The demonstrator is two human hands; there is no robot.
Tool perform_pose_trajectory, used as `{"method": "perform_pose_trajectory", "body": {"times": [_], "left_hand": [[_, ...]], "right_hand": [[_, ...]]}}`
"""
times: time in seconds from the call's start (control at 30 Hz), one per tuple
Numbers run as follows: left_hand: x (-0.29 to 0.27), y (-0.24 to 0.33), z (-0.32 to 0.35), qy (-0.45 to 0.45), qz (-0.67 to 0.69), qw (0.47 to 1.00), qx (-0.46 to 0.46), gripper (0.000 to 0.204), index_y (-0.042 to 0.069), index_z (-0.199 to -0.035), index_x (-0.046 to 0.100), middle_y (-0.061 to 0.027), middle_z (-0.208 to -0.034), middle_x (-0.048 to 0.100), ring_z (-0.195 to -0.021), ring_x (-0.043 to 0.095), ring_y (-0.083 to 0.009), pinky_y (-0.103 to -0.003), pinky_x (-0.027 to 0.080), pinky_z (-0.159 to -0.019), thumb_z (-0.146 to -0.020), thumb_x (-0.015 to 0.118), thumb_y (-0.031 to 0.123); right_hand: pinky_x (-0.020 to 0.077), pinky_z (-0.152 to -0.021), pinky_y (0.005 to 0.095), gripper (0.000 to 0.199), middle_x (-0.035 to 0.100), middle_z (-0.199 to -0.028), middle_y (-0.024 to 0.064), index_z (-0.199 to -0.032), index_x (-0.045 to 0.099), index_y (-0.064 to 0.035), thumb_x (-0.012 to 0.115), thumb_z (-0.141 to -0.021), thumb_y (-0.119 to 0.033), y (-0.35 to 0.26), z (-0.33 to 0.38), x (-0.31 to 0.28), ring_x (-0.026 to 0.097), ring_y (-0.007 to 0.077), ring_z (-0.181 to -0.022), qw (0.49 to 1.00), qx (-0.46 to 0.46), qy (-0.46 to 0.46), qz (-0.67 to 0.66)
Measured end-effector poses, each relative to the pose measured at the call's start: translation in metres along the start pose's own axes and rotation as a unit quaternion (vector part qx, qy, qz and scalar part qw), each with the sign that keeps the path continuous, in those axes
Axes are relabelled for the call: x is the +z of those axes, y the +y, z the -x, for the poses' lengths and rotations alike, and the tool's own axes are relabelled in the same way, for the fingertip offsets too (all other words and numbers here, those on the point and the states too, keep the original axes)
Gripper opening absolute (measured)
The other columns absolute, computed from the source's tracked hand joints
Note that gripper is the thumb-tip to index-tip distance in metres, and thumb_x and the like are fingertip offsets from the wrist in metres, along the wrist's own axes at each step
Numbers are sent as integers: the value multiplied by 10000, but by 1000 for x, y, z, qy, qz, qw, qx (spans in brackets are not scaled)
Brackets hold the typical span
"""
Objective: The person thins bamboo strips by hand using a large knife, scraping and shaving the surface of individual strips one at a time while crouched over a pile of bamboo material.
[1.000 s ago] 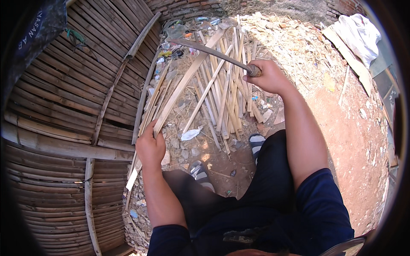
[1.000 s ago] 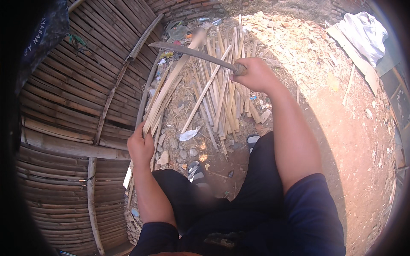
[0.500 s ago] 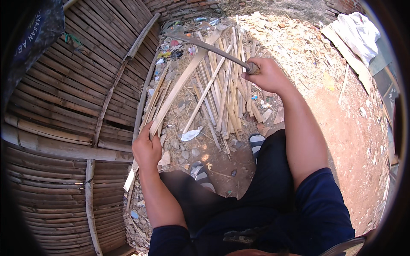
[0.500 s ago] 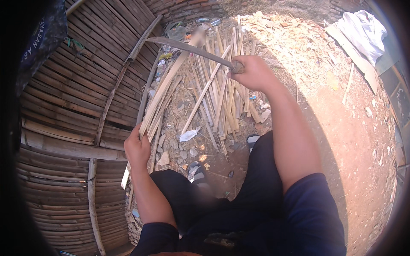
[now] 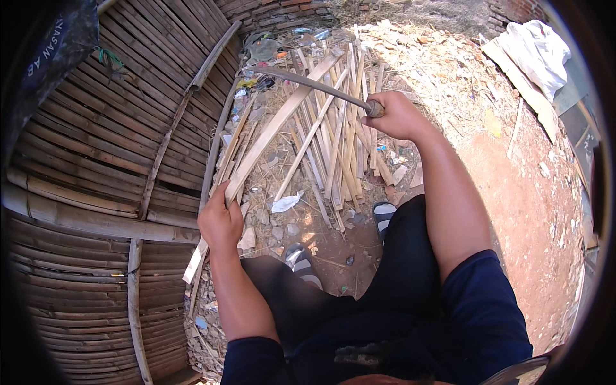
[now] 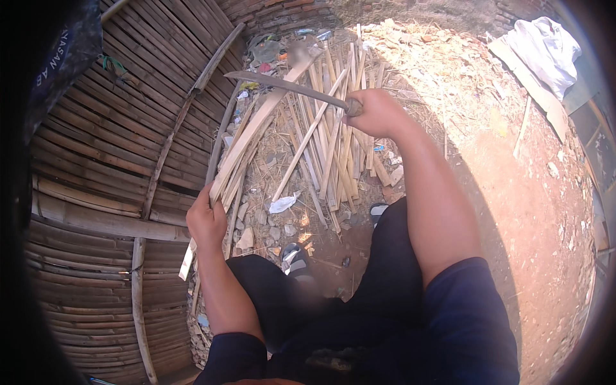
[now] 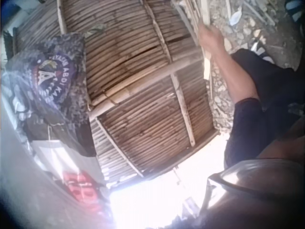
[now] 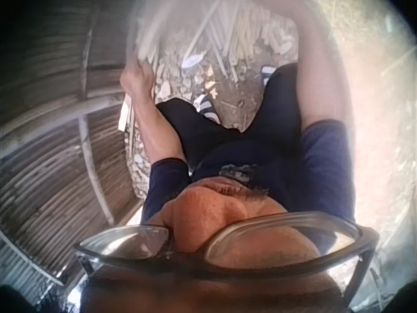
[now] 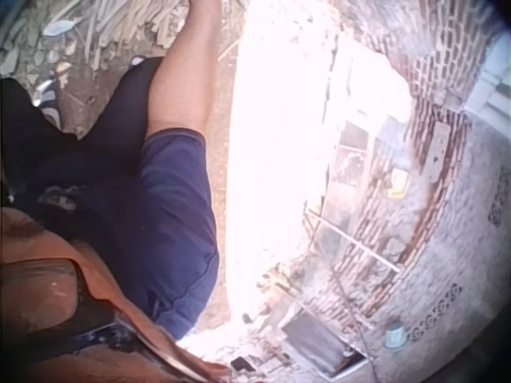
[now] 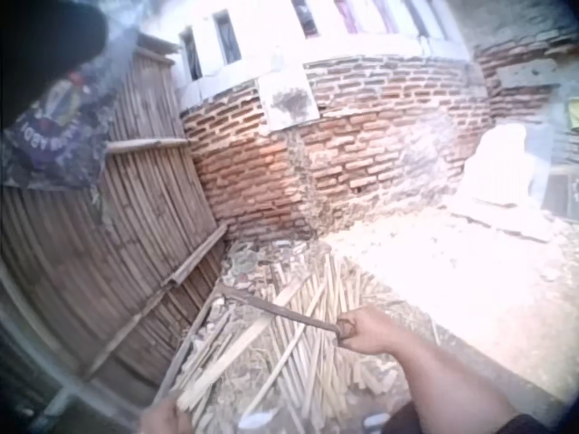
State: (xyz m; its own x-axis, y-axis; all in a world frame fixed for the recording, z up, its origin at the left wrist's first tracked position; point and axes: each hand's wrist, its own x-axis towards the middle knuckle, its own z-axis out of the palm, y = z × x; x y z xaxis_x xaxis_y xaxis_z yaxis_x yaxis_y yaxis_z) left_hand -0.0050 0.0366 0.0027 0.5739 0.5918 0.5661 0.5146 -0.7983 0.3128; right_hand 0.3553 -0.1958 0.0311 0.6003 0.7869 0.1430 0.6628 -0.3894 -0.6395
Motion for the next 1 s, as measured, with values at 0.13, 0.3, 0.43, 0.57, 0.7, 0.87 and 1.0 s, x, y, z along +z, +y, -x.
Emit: {"method": "perform_pose_trajectory", "body": {"times": [0.13,0.3,0.43,0.57,0.7,0.87,1.0], "left_hand": [[3,-2,3,-13,-2,1000,-17,378,95,-1222,770,-255,-963,743,-869,728,-439,-482,578,-778,-859,666,73],[5,7,5,-12,30,999,-15,395,106,-1228,769,-239,-963,749,-844,731,-433,-480,584,-763,-851,654,77],[10,17,4,-58,29,998,-15,386,71,-1234,755,-254,-976,747,-883,735,-438,-451,580,-787,-861,655,73],[17,17,-1,-8,1,1000,27,403,102,-1244,757,-232,-936,746,-821,727,-429,-484,579,-739,-851,668,88],[25,8,2,-21,6,999,26,391,101,-1241,756,-220,-939,749,-836,724,-430,-486,578,-753,-858,677,94],[23,18,3,-8,25,999,26,388,99,-1247,756,-230,-952,747,-858,723,-436,-485,579,-769,-869,671,87],[27,32,6,-51,11,999,3,377,97,-1254,755,-241,-962,749,-863,727,-438,-493,577,-767,-890,658,83]], "right_hand": [[535,-751,433,300,719,-811,189,-1011,744,-36,840,-859,-276,9,1,9,700,323,-776,999,-26,46,2],[543,-760,456,294,723,-843,207,-1030,745,-43,829,-858,-265,-32,14,4,708,384,-804,998,-66,17,-9],[570,-834,469,362,763,-965,190,-1160,769,-86,817,-856,-278,-62,23,9,734,386,-931,976,-111,-83,166],[562,-837,474,420,763,-1000,205,-1207,763,-73,824,-849,-284,-22,-3,3,735,374,-950,989,-7,-144,30],[561,-830,478,379,754,-967,209,-1141,762,-67,826,-850,-301,-17,-1,13,730,400,-938,991,-48,-120,23],[568,-799,492,255,733,-888,190,-1044,754,-76,770,-824,-203,-45,13,24,721,394,-876,991,-107,-74,44],[592,-838,524,276,744,-928,195,-1053,761,-85,723,-787,-146,-82,28,36,734,411,-926,972,-123,-118,162]]}}
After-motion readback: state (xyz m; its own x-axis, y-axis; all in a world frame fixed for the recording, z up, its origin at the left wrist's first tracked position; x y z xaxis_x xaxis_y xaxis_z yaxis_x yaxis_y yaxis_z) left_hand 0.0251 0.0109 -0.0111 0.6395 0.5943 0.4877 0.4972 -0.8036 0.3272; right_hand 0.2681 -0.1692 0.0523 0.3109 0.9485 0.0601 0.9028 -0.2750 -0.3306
